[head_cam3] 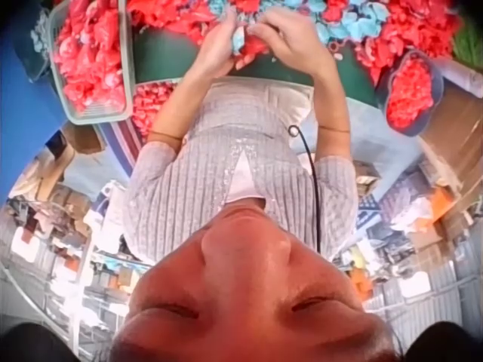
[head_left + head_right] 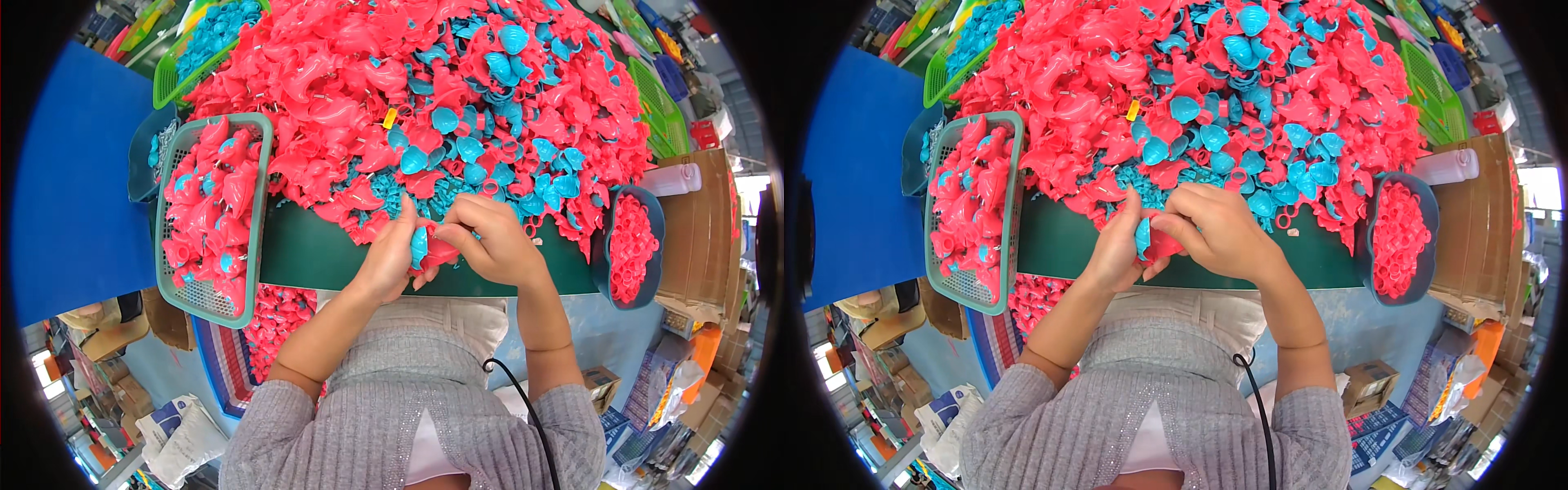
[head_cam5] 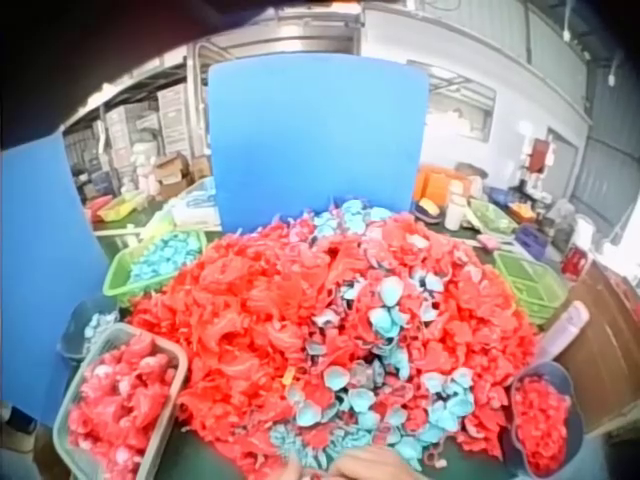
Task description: Snap-fitting pink and turquoise plastic toy components together at a factory workstation.
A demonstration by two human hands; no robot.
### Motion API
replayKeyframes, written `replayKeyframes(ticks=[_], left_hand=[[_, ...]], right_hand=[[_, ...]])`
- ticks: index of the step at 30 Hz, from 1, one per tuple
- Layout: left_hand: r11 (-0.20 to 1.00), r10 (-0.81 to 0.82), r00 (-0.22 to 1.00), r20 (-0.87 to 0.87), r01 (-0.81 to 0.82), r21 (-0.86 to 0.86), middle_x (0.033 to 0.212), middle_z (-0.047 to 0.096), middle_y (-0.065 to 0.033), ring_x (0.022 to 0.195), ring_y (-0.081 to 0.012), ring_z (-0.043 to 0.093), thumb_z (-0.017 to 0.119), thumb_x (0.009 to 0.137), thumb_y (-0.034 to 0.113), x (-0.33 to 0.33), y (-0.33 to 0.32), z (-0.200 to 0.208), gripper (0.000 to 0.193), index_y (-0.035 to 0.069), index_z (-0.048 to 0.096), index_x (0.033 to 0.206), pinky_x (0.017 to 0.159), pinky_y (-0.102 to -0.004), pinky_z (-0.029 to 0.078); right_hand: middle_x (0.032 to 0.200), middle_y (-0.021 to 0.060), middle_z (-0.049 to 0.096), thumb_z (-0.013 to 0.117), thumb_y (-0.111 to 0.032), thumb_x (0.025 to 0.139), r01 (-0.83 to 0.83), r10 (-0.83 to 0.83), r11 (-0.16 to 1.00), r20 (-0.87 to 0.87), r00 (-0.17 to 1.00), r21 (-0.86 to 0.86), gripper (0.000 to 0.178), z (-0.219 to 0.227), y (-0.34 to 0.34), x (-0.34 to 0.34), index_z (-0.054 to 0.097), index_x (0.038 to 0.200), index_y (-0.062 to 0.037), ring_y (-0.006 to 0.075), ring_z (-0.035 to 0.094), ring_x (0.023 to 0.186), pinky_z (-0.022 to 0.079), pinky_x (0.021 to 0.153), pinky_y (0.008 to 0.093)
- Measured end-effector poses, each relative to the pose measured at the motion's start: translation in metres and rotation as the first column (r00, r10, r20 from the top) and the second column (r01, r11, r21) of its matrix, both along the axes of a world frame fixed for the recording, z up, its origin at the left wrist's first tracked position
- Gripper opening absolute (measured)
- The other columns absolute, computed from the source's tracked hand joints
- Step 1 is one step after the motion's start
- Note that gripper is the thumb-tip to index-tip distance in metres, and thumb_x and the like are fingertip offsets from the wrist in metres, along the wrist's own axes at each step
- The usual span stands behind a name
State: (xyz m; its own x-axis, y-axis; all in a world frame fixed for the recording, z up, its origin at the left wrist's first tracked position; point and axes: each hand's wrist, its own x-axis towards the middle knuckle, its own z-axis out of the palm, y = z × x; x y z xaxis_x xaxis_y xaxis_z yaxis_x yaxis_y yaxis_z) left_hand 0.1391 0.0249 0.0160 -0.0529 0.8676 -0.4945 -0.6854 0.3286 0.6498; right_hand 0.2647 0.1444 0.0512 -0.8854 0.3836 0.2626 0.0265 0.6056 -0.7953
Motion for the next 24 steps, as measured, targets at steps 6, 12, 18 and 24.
replayKeyframes(ticks=[6,12,18,24], left_hand=[[0.997,-0.022,0.982,-0.189,0.036,0.07,0.071,0.061,-0.0133,0.042,-0.0156,0.05,0.016,0.098,0.059,0.004,-0.003,0.001,0.071,0.0,0.056,0.094,0.034,-0.025,0.034],[1.0,0.002,0.992,-0.123,-0.005,-0.025,0.066,0.061,-0.0099,0.042,-0.0124,0.049,0.014,0.097,0.06,0.012,-0.007,-0.018,0.075,0.001,0.059,0.092,0.033,-0.0236,0.034],[0.982,0.051,0.993,0.108,-0.03,-0.188,0.079,0.065,-0.0144,0.053,-0.0148,0.054,0.016,0.094,0.067,0.017,-0.007,-0.024,0.074,0.006,0.056,0.107,0.038,-0.023,0.036],[0.981,0.181,0.923,0.338,-0.146,-0.128,0.087,0.065,-0.0139,0.058,-0.0161,0.055,0.019,0.093,0.067,-0.011,-0.017,-0.046,0.076,0.005,0.057,0.114,0.045,-0.0265,0.037]], right_hand=[[0.068,0.0106,0.054,0.065,-0.016,0.085,-0.015,0.003,0.998,0.168,0.986,0.069,0.018,0.006,0.001,-0.006,0.056,0.076,-0.0026,0.0267,0.053,0.06,0.039,0.053,0.0358],[0.068,0.0102,0.052,0.065,-0.017,0.086,-0.016,0.027,0.998,0.218,0.975,-0.053,0.02,-0.014,0.004,-0.01,0.055,0.076,-0.0016,0.0245,0.051,0.058,0.039,0.053,0.0353],[0.079,0.0087,0.063,0.061,-0.023,0.09,0.022,0.097,0.935,0.315,0.944,-0.353,0.022,-0.037,0.008,-0.01,0.06,0.084,-0.0021,0.0189,0.059,0.068,0.044,0.059,0.0322],[0.078,0.0003,0.061,0.062,-0.012,0.09,0.444,-0.573,0.753,-0.151,0.806,-0.486,0.009,-0.085,0.042,0.029,0.063,0.092,-0.0036,0.0085,0.054,0.069,0.043,0.06,0.0241]])
